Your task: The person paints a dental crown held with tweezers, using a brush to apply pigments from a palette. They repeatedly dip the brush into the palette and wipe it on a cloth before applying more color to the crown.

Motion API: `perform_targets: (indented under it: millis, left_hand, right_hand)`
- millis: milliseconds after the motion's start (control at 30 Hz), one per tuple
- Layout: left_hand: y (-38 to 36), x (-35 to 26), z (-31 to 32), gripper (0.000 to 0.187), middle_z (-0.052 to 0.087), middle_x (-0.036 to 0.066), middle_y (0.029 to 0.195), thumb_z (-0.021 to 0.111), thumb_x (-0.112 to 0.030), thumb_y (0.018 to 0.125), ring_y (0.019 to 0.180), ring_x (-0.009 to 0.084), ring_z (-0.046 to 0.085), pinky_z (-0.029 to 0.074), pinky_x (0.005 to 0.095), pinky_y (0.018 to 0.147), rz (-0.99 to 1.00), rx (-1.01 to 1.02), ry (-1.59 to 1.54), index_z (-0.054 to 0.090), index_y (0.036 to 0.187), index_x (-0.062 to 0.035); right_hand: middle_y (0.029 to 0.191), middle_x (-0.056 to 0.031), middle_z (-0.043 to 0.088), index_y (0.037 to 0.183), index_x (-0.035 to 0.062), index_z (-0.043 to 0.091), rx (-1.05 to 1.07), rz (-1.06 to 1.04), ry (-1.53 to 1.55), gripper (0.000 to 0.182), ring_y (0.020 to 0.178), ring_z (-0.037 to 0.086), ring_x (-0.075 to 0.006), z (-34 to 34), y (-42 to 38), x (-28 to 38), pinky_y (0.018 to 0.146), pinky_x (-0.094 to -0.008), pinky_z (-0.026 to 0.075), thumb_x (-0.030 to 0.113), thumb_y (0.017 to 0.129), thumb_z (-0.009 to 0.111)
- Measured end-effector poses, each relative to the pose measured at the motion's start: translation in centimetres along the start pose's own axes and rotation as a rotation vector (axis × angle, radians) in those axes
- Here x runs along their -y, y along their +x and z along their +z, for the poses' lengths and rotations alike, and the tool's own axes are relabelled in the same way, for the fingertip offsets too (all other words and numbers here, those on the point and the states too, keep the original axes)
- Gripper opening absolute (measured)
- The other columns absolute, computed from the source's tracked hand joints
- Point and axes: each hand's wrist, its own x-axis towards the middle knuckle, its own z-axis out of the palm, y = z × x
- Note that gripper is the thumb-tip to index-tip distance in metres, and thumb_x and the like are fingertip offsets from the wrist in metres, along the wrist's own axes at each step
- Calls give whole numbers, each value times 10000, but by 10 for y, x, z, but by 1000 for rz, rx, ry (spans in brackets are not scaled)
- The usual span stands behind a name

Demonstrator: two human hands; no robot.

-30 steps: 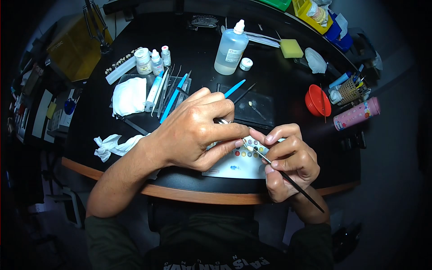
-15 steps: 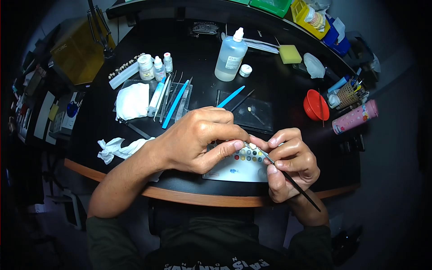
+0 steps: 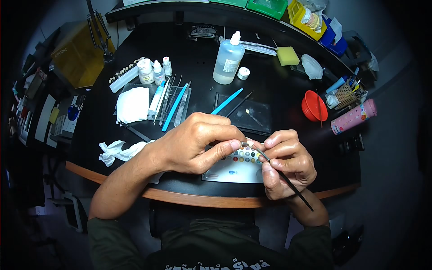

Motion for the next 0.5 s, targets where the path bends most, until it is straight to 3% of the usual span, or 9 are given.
perform_targets:
  millis: [500]
  left_hand:
    - [2, -3, -2, 185, 654, 107, 756, 654, -98, 998, 640, 206, 612, 460, 347, 580, 15, -2, 28, 764, 1074, 31]
  right_hand:
    - [921, -177, 667, 977, -6, 579, -31, 16, 39, 232, 1014, 658, -295, 1, -2, 0, 847, -481, 688, -152, 825, 675]
